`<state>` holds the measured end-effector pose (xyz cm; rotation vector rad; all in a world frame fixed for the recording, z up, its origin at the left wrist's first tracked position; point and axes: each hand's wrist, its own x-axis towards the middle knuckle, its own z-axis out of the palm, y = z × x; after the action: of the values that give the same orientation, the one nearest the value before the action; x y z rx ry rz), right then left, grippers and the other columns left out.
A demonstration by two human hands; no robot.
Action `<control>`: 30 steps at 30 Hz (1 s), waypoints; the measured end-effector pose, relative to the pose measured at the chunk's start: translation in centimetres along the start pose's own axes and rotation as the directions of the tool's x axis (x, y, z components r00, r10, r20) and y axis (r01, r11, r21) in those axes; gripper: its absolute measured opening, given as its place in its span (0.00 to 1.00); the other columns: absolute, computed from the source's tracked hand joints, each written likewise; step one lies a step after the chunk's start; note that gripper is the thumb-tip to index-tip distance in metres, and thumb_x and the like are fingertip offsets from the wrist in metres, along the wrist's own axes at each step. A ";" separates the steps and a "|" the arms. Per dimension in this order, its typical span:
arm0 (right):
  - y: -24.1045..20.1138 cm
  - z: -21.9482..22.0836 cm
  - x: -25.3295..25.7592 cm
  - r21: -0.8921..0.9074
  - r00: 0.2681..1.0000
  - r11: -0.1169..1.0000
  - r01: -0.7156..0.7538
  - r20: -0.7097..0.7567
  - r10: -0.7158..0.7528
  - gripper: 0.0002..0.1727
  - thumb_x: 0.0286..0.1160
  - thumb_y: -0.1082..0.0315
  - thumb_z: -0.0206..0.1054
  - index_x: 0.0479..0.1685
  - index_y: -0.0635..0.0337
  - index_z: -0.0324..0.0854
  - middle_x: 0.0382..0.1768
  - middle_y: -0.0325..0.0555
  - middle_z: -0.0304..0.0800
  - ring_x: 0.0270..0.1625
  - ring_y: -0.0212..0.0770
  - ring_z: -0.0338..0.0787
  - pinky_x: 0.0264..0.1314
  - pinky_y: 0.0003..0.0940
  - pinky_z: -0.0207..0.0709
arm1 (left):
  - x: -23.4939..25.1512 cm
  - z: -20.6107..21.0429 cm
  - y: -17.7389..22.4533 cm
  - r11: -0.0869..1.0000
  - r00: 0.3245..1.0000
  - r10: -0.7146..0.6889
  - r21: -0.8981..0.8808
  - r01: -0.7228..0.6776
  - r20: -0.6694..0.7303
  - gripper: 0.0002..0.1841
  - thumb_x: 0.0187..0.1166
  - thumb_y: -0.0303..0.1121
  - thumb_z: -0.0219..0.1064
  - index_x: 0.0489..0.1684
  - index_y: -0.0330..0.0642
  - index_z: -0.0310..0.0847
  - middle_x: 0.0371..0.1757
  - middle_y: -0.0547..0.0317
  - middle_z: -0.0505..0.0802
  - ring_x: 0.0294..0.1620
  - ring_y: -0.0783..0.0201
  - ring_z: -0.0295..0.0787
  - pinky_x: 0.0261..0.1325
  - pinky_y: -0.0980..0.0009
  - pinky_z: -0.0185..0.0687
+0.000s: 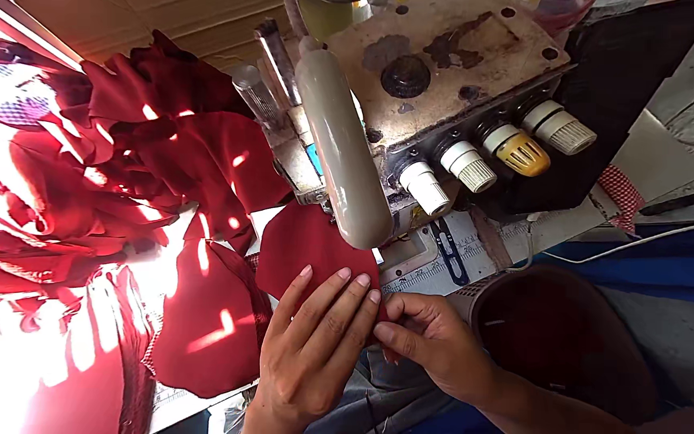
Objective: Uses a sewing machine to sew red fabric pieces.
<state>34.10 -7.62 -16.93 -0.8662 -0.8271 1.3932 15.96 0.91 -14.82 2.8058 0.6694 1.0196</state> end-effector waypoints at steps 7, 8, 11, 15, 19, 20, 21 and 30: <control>-0.9 -1.0 2.3 -0.071 0.998 0.996 0.056 -0.025 -0.058 0.08 0.84 0.70 0.66 0.37 0.64 0.83 0.29 0.38 0.87 0.30 0.26 0.86 0.34 0.21 0.83 | 0.8 0.6 0.0 0.997 0.996 -0.074 0.022 0.075 -0.047 0.13 0.80 0.28 0.68 0.58 0.45 0.91 0.64 0.54 0.94 0.70 0.53 0.88 0.79 0.49 0.75; -1.0 -1.0 2.7 -0.100 0.996 0.993 0.070 -0.041 -0.074 0.08 0.83 0.69 0.67 0.37 0.64 0.84 0.29 0.38 0.87 0.30 0.26 0.86 0.33 0.20 0.83 | 0.8 0.5 -0.1 0.996 0.996 -0.080 0.026 0.082 -0.049 0.13 0.79 0.27 0.68 0.58 0.45 0.91 0.63 0.54 0.94 0.70 0.53 0.88 0.79 0.49 0.75; -1.6 -0.9 4.0 -0.262 0.983 0.957 0.124 -0.101 -0.155 0.09 0.81 0.69 0.69 0.32 0.63 0.85 0.26 0.36 0.85 0.27 0.23 0.84 0.29 0.17 0.79 | 1.1 0.2 -0.2 0.994 0.993 -0.108 0.027 0.109 -0.043 0.13 0.80 0.28 0.67 0.57 0.45 0.92 0.62 0.53 0.95 0.69 0.52 0.89 0.78 0.48 0.76; -2.4 -0.6 5.7 -0.517 0.962 0.849 0.111 -0.158 -0.222 0.21 0.77 0.64 0.71 0.13 0.56 0.76 0.15 0.31 0.76 0.20 0.20 0.74 0.21 0.15 0.63 | 1.5 -0.5 -1.1 0.988 0.988 -0.155 -0.016 0.156 0.009 0.16 0.81 0.31 0.60 0.61 0.48 0.91 0.64 0.54 0.94 0.72 0.50 0.87 0.81 0.43 0.72; -3.1 -0.6 6.3 -0.671 0.956 0.740 0.046 -0.184 -0.227 0.27 0.76 0.57 0.71 0.06 0.51 0.69 0.11 0.30 0.69 0.17 0.22 0.68 0.18 0.22 0.56 | 2.3 -0.9 -2.7 0.983 0.983 -0.173 -0.054 0.176 0.058 0.19 0.81 0.32 0.55 0.61 0.48 0.91 0.66 0.52 0.93 0.74 0.48 0.85 0.82 0.38 0.67; -3.1 -0.7 6.2 -0.691 0.956 0.722 0.044 -0.180 -0.230 0.27 0.76 0.56 0.71 0.06 0.51 0.69 0.11 0.29 0.69 0.17 0.22 0.68 0.19 0.23 0.56 | 2.6 -0.9 -3.0 0.981 0.981 -0.180 -0.056 0.184 0.065 0.19 0.82 0.32 0.54 0.60 0.47 0.92 0.66 0.52 0.93 0.74 0.48 0.85 0.83 0.37 0.67; -3.1 -0.8 6.1 -0.700 0.956 0.712 0.053 -0.169 -0.238 0.27 0.76 0.55 0.70 0.07 0.51 0.70 0.12 0.30 0.69 0.18 0.22 0.69 0.20 0.23 0.57 | 2.9 -1.0 -3.4 0.979 0.979 -0.193 -0.059 0.197 0.069 0.19 0.83 0.33 0.54 0.59 0.46 0.92 0.66 0.51 0.93 0.74 0.48 0.85 0.83 0.37 0.67; 2.4 -2.8 4.2 -0.699 0.881 0.549 0.459 0.279 -0.381 0.23 0.86 0.58 0.64 0.20 0.60 0.84 0.19 0.42 0.81 0.25 0.33 0.82 0.28 0.27 0.75 | 4.4 -1.7 -6.3 0.950 0.957 -0.275 -0.126 0.285 0.092 0.19 0.85 0.48 0.61 0.53 0.47 0.95 0.61 0.54 0.95 0.72 0.55 0.87 0.83 0.45 0.72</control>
<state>35.56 -3.50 -20.39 -1.1202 -1.6398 0.6156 15.51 8.37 -12.30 2.5233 0.9179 0.8692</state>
